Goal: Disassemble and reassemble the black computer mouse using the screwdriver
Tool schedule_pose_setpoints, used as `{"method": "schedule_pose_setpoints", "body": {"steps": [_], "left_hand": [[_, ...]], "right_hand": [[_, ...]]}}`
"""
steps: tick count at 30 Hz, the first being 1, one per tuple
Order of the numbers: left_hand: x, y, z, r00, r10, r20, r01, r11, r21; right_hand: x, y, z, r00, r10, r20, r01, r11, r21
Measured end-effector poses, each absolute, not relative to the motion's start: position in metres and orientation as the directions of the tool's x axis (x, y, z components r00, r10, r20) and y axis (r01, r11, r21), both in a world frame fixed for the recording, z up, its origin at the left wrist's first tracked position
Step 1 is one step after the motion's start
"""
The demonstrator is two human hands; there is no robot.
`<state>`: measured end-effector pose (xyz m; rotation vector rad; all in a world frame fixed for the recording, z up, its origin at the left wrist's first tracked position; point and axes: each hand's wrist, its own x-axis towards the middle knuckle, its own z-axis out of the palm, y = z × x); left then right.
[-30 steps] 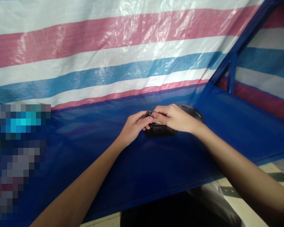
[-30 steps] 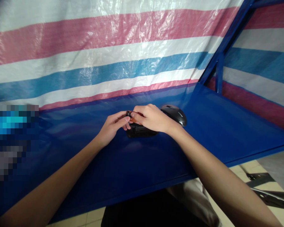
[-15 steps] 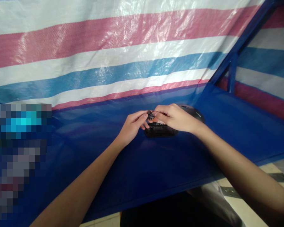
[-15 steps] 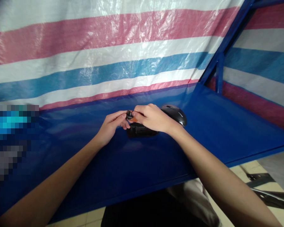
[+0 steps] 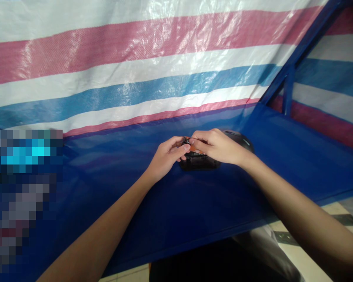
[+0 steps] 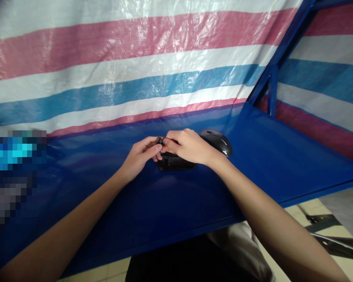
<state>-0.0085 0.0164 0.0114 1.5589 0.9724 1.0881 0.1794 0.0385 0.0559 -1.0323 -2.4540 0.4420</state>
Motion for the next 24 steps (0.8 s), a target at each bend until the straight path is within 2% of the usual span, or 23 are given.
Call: {"method": "schedule_pose_setpoints", "body": {"steps": [9,15,20,24], "left_hand": [[-0.0081,0.0179,0.0137,0.228,0.956,0.186,0.062,-0.205,0.977],[-0.0074,0.0179,0.0126,0.226,0.963,0.145,0.021,-0.153,0.988],[-0.0051,0.0165,0.0117,0.288,0.946,0.145,0.015,-0.156,0.988],[-0.0058,0.0175,0.0102,0.255,0.954,0.159,0.011,-0.167,0.986]], "right_hand": [[0.1807,0.0373,0.0526,-0.597,0.696,0.399,0.526,0.715,-0.46],[0.1793,0.0388,0.0503,-0.605,0.669,0.431,0.516,0.742,-0.428],[0.1773,0.0378,0.0495,-0.63,0.656,0.416,0.501,0.752,-0.428],[0.1775,0.0369,0.0507,-0.631,0.645,0.432,0.5,0.763,-0.41]]}}
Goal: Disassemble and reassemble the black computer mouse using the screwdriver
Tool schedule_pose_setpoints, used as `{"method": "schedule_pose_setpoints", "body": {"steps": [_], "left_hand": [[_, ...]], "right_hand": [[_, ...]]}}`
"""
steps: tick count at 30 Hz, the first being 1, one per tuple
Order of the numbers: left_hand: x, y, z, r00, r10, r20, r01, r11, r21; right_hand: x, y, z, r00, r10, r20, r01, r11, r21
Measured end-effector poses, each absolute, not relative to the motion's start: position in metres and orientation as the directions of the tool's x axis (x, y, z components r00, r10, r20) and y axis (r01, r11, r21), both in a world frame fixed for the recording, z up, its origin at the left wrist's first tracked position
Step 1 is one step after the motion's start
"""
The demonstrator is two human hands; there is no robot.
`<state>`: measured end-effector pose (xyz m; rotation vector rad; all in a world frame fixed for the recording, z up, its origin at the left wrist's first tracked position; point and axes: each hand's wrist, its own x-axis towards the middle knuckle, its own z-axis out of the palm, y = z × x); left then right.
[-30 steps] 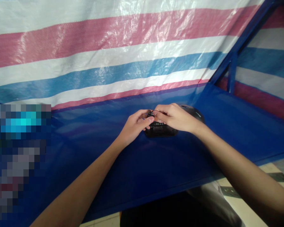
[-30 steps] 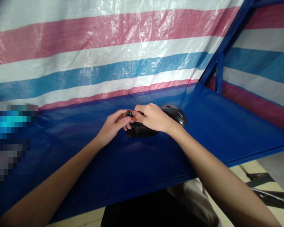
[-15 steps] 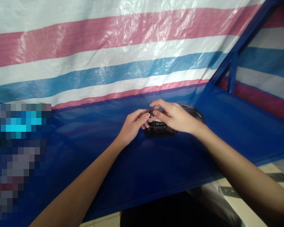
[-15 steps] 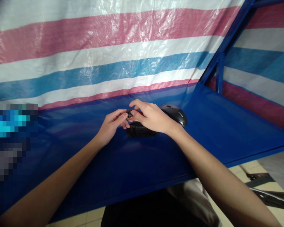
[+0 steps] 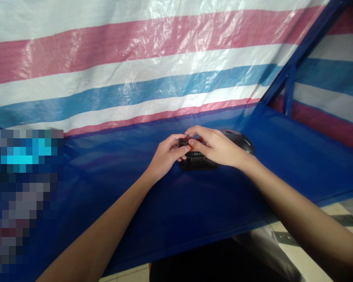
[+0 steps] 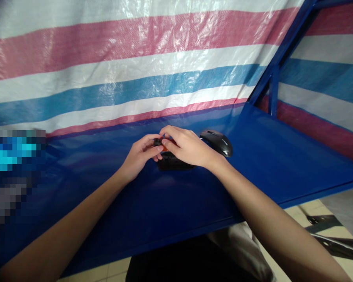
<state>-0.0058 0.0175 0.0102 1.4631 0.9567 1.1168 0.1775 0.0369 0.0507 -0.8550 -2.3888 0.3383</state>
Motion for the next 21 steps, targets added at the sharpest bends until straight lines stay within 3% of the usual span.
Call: {"method": "schedule_pose_setpoints", "body": {"steps": [8,15,18,21], "left_hand": [[-0.0068,0.0172,0.0162,0.122,0.983,0.135,-0.063,-0.128,0.99],[-0.0063,0.0174,0.0131,0.161,0.98,0.119,-0.045,-0.113,0.993],[-0.0052,0.0169,0.0124,0.196,0.973,0.126,-0.037,-0.121,0.992],[-0.0043,0.0163,0.0137,0.194,0.971,0.141,-0.02,-0.14,0.99]], "right_hand": [[0.1785,0.033,0.0505,-0.659,0.607,0.445,0.465,0.793,-0.393],[0.1768,0.0361,0.0496,-0.667,0.573,0.477,0.479,0.819,-0.314],[0.1771,0.0355,0.053,-0.6,0.636,0.485,0.52,0.771,-0.367],[0.178,0.0357,0.056,-0.518,0.72,0.462,0.513,0.694,-0.505]]}}
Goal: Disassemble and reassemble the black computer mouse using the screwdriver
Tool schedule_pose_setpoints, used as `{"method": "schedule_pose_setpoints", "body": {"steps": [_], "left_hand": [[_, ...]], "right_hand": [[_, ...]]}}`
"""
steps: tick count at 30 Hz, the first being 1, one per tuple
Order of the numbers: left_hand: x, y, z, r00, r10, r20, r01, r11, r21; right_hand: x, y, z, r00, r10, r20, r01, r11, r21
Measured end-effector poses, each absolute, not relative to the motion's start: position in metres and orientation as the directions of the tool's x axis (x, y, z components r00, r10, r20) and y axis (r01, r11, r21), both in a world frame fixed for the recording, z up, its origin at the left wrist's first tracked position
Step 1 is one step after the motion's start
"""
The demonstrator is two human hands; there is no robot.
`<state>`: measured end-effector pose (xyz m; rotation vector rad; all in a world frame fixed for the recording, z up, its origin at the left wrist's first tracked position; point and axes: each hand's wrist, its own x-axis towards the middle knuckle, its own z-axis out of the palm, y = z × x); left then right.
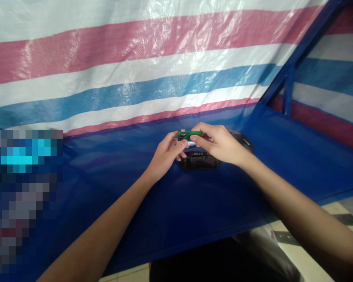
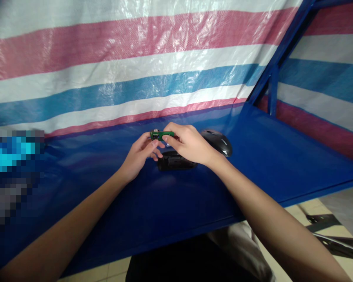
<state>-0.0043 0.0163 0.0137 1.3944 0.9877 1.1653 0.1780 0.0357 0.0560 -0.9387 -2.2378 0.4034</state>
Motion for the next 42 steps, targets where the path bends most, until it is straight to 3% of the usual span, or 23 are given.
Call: {"method": "schedule_pose_setpoints", "body": {"steps": [4,7,12,16,20,26,30,35,42], "left_hand": [[-0.006,0.0168,0.0144,0.206,0.962,0.178,0.012,-0.184,0.983],[-0.0079,0.0171,0.0143,0.247,0.951,0.187,0.041,-0.203,0.978],[-0.0076,0.0162,0.0162,0.215,0.963,0.165,0.063,-0.182,0.981],[-0.0064,0.016,0.0168,0.204,0.965,0.163,0.054,-0.178,0.983],[-0.0059,0.0155,0.0167,0.196,0.967,0.165,0.056,-0.179,0.982],[-0.0045,0.0159,0.0136,0.214,0.966,0.144,0.05,-0.158,0.986],[-0.0041,0.0163,0.0107,0.273,0.956,0.109,-0.037,-0.103,0.994],[-0.0055,0.0146,0.0134,0.279,0.944,0.174,0.006,-0.183,0.983],[-0.0062,0.0146,0.0146,0.186,0.959,0.214,0.01,-0.219,0.976]], "right_hand": [[0.1793,0.0366,0.0566,-0.541,0.761,0.358,0.408,0.61,-0.679],[0.1794,0.0367,0.0552,-0.606,0.744,0.283,0.397,0.59,-0.703],[0.1774,0.0349,0.0527,-0.627,0.692,0.359,0.515,0.714,-0.475],[0.174,0.0312,0.0514,-0.696,0.564,0.444,0.485,0.825,-0.289],[0.1716,0.0299,0.0494,-0.745,0.503,0.439,0.46,0.863,-0.208],[0.1721,0.0314,0.0471,-0.73,0.522,0.441,0.499,0.848,-0.177],[0.1722,0.0309,0.0486,-0.694,0.587,0.417,0.555,0.805,-0.21],[0.1728,0.0317,0.0527,-0.625,0.636,0.452,0.579,0.767,-0.277],[0.1758,0.033,0.0567,-0.588,0.726,0.357,0.404,0.646,-0.647]]}}
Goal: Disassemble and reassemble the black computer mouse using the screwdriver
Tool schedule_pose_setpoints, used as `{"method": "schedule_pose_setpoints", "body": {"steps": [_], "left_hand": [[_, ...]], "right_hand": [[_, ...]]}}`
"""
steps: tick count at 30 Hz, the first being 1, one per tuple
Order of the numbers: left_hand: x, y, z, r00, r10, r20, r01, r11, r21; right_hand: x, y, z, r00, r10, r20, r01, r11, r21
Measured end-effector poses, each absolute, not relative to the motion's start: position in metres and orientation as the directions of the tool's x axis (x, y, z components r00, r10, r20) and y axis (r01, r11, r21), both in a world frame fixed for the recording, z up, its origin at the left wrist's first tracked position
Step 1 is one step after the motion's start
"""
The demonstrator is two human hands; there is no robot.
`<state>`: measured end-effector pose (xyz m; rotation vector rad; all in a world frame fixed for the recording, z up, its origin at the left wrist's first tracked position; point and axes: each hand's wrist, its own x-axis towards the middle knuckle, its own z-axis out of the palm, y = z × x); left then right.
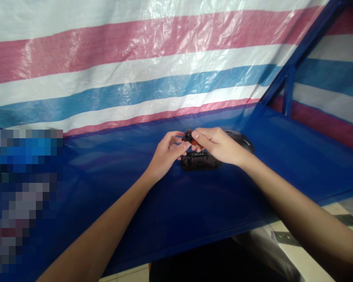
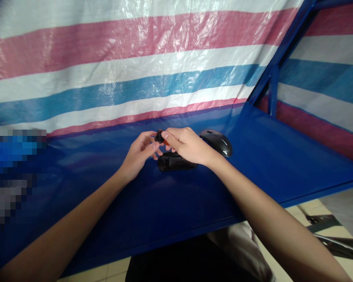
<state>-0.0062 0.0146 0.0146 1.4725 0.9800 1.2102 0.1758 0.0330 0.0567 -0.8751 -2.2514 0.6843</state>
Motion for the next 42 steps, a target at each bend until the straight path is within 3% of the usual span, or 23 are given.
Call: {"method": "schedule_pose_setpoints", "body": {"steps": [2,4,11,16,19,25,29,33,38,42], "left_hand": [[-0.006,0.014,0.015,0.201,0.955,0.219,-0.016,-0.221,0.975],[-0.006,0.013,0.015,0.243,0.946,0.216,-0.026,-0.216,0.976],[-0.005,0.013,0.018,0.257,0.958,0.127,-0.039,-0.121,0.992],[-0.005,0.014,0.016,0.206,0.969,0.135,-0.084,-0.12,0.989],[-0.005,0.015,0.014,0.185,0.975,0.126,-0.096,-0.11,0.989],[-0.005,0.014,0.015,0.201,0.962,0.186,-0.112,-0.166,0.98],[-0.006,0.016,0.014,0.111,0.964,0.24,-0.027,-0.238,0.971],[-0.007,0.016,0.013,0.141,0.948,0.284,-0.027,-0.283,0.959],[-0.006,0.012,0.011,0.242,0.925,0.291,-0.021,-0.295,0.955],[-0.005,0.012,0.012,0.25,0.93,0.271,-0.02,-0.275,0.961]], "right_hand": [[0.176,0.033,0.057,-0.582,0.753,0.307,0.405,0.596,-0.693],[0.175,0.032,0.057,-0.573,0.762,0.301,0.451,0.6,-0.661],[0.174,0.032,0.054,-0.529,0.741,0.414,0.666,0.665,-0.337],[0.172,0.028,0.052,-0.659,0.529,0.534,0.511,0.836,-0.198],[0.169,0.026,0.05,-0.69,0.502,0.522,0.484,0.856,-0.184],[0.172,0.03,0.05,-0.559,0.626,0.544,0.527,0.775,-0.35],[0.173,0.031,0.054,-0.456,0.762,0.46,0.419,0.64,-0.645],[0.171,0.031,0.059,-0.468,0.852,0.234,0.163,0.344,-0.925],[0.171,0.03,0.062,-0.476,0.874,0.094,-0.022,0.095,-0.995],[0.172,0.031,0.06,-0.538,0.843,0.02,-0.018,0.012,-1.0]]}}
